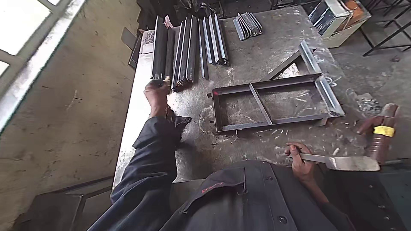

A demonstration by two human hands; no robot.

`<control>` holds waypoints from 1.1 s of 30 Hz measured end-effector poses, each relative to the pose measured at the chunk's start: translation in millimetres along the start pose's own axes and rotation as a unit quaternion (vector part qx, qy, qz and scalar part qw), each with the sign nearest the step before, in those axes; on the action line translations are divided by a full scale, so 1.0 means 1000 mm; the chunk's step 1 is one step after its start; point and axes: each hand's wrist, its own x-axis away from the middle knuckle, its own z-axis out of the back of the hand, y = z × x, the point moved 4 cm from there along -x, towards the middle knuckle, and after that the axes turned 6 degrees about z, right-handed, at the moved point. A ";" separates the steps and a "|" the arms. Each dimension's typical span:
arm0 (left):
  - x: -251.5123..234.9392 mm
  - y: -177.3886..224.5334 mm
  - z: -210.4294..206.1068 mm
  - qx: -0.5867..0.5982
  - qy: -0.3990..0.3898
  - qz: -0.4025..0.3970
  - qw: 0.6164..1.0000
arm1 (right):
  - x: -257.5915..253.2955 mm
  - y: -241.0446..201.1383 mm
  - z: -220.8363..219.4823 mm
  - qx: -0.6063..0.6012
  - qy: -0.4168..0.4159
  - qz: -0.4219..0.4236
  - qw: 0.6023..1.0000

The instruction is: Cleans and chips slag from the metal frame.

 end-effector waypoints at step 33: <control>0.121 -0.127 0.044 -0.097 0.089 0.048 0.990 | 0.000 0.000 0.004 -0.029 -0.057 0.016 0.998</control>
